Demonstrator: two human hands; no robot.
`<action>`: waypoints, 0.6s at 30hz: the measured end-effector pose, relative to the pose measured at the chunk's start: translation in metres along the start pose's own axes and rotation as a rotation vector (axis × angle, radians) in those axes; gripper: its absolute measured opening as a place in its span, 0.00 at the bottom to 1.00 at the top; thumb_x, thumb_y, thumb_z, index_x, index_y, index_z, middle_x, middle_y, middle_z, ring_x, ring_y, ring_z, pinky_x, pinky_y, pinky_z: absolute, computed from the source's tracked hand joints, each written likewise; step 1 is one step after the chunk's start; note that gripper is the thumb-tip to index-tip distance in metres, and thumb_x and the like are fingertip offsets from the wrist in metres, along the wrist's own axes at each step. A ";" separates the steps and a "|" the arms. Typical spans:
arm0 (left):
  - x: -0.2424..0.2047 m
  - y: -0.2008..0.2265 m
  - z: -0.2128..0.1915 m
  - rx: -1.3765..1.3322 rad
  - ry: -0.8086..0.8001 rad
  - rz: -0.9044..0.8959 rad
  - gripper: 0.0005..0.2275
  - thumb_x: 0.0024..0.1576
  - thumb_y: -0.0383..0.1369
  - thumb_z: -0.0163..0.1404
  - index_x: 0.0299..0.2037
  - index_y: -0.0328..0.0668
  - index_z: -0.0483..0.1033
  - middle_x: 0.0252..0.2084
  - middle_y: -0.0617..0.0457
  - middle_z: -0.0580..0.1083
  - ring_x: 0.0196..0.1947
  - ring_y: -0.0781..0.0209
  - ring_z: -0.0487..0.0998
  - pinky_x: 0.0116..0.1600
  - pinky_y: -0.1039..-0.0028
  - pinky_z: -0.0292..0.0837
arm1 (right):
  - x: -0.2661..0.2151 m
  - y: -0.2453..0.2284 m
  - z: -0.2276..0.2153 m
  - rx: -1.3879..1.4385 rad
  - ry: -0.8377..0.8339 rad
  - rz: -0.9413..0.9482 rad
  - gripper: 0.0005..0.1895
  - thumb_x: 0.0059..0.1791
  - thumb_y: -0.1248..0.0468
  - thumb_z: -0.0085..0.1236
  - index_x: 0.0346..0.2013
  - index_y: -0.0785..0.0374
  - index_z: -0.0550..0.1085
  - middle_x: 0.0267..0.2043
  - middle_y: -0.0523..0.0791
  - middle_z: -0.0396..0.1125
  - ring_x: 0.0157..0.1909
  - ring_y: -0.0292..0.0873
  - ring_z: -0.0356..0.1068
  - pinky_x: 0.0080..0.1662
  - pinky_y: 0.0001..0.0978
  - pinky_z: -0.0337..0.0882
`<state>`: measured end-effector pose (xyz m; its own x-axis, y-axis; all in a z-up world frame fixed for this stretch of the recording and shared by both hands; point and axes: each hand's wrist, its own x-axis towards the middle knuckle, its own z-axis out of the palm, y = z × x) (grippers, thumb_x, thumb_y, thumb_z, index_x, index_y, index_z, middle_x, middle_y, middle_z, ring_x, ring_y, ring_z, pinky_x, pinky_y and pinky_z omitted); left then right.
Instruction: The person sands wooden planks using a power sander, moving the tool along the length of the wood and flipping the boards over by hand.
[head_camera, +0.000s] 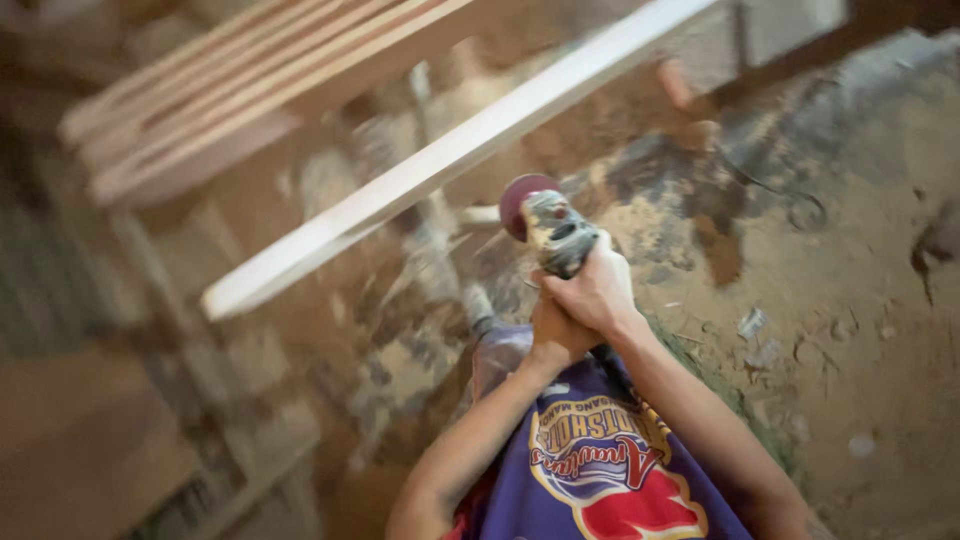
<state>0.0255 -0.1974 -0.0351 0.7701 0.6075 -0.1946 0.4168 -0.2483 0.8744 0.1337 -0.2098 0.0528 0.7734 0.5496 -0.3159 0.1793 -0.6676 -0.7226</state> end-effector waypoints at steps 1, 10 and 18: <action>0.008 0.016 0.014 -0.034 -0.043 -0.017 0.37 0.44 0.47 0.65 0.61 0.38 0.67 0.52 0.39 0.79 0.52 0.42 0.81 0.54 0.57 0.76 | 0.006 0.016 -0.018 0.013 0.039 0.020 0.39 0.33 0.50 0.75 0.46 0.74 0.67 0.41 0.60 0.73 0.46 0.60 0.75 0.47 0.46 0.74; 0.047 0.099 0.106 0.124 -0.513 0.144 0.42 0.34 0.49 0.68 0.57 0.33 0.63 0.38 0.36 0.78 0.40 0.36 0.81 0.46 0.52 0.77 | 0.004 0.170 -0.114 0.239 0.525 0.139 0.30 0.37 0.57 0.74 0.48 0.70 0.74 0.45 0.52 0.75 0.47 0.47 0.76 0.49 0.39 0.74; 0.097 0.104 0.120 0.005 -0.672 0.384 0.36 0.41 0.51 0.66 0.56 0.38 0.70 0.39 0.41 0.79 0.39 0.45 0.84 0.46 0.60 0.80 | 0.015 0.244 -0.128 0.870 0.605 0.334 0.18 0.40 0.72 0.69 0.43 0.65 0.77 0.39 0.41 0.73 0.36 0.36 0.72 0.40 0.31 0.74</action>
<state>0.2019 -0.2549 -0.0161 0.9882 -0.1100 -0.1070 0.0618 -0.3530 0.9336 0.2673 -0.4289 -0.0499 0.9147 -0.0861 -0.3949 -0.3983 -0.0258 -0.9169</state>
